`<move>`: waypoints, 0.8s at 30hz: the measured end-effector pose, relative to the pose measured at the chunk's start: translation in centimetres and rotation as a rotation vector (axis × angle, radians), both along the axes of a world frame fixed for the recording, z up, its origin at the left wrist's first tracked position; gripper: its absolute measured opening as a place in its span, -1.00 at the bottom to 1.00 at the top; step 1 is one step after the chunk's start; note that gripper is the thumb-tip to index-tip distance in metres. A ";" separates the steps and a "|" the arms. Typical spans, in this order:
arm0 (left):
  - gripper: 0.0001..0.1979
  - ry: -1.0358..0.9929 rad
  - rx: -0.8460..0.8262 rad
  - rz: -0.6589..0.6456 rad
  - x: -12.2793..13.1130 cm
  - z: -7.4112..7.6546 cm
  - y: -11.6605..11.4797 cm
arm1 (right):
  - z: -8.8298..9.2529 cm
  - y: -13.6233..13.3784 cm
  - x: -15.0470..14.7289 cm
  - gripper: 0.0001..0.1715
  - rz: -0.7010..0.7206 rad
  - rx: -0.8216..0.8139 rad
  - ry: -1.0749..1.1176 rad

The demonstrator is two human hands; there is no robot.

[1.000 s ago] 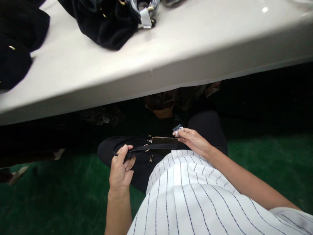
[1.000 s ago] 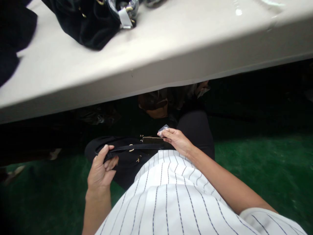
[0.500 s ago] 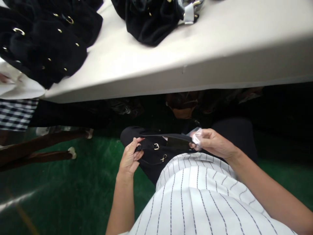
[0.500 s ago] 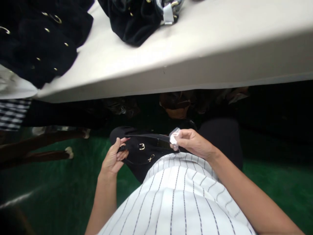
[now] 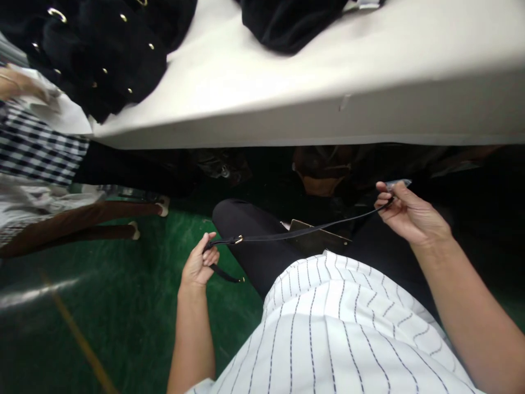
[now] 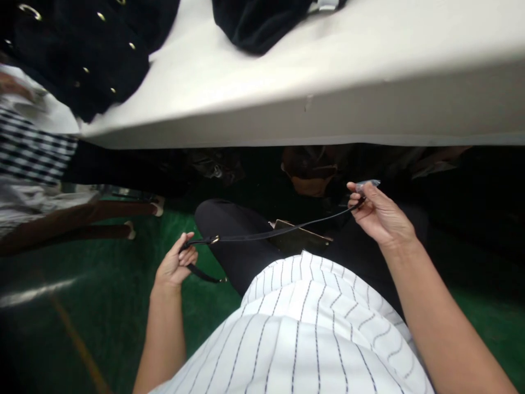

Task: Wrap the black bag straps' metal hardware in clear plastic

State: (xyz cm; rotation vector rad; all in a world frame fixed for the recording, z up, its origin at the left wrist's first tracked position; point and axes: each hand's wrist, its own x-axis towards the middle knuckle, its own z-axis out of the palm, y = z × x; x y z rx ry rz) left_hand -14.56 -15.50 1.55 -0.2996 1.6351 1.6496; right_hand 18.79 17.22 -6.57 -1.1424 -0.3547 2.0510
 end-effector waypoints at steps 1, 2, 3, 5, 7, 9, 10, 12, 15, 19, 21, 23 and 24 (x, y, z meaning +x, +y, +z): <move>-0.81 -0.009 0.020 0.005 0.2 0.0 0.4 | -1.0 0.0 -0.2 -0.88 0.006 -0.032 -0.034; -0.83 -0.020 0.044 0.012 0.3 0.1 0.8 | -1.8 -0.2 -0.4 -0.86 0.011 -0.067 -0.063; -0.85 -0.025 0.066 0.019 0.5 0.3 1.3 | -2.5 -0.4 -0.5 -0.84 0.013 -0.102 -0.085; -0.85 -0.037 0.135 0.030 0.8 0.9 2.0 | -3.3 -0.9 -0.5 -0.83 0.006 -0.157 -0.105; -0.85 -0.060 0.254 0.031 1.0 1.8 2.6 | -3.6 -1.2 -0.4 -0.83 -0.009 -0.179 -0.105; -0.85 -0.080 0.378 0.035 1.2 2.9 3.1 | -3.6 -1.2 -0.2 -0.85 -0.019 -0.179 -0.101; -0.85 -0.080 0.421 0.045 1.3 3.5 3.3 | -3.6 -1.2 -0.2 -0.86 -0.021 -0.171 -0.100; -0.84 -0.052 0.461 0.078 1.4 4.7 3.9 | -3.6 -1.0 -0.3 -0.87 -0.007 -0.140 -0.099; -0.81 0.005 0.547 0.104 1.7 6.5 4.8 | -3.7 -0.9 -0.6 -0.90 0.077 -0.084 -0.086; -0.75 0.056 0.689 0.066 1.8 8.4 5.6 | -3.7 -1.2 -1.2 -0.90 0.100 -0.082 -0.021; -0.71 0.084 0.710 0.057 1.6 8.9 5.4 | -3.6 -1.2 -1.2 -0.89 0.045 -0.112 0.026; -0.68 0.105 0.693 0.066 0.9 9.0 4.7 | -3.4 -0.9 -0.9 -0.88 -0.032 -0.137 0.087; -0.67 0.114 0.672 0.074 0.4 8.8 4.2 | -3.3 -0.6 -0.6 -0.88 -0.077 -0.141 0.121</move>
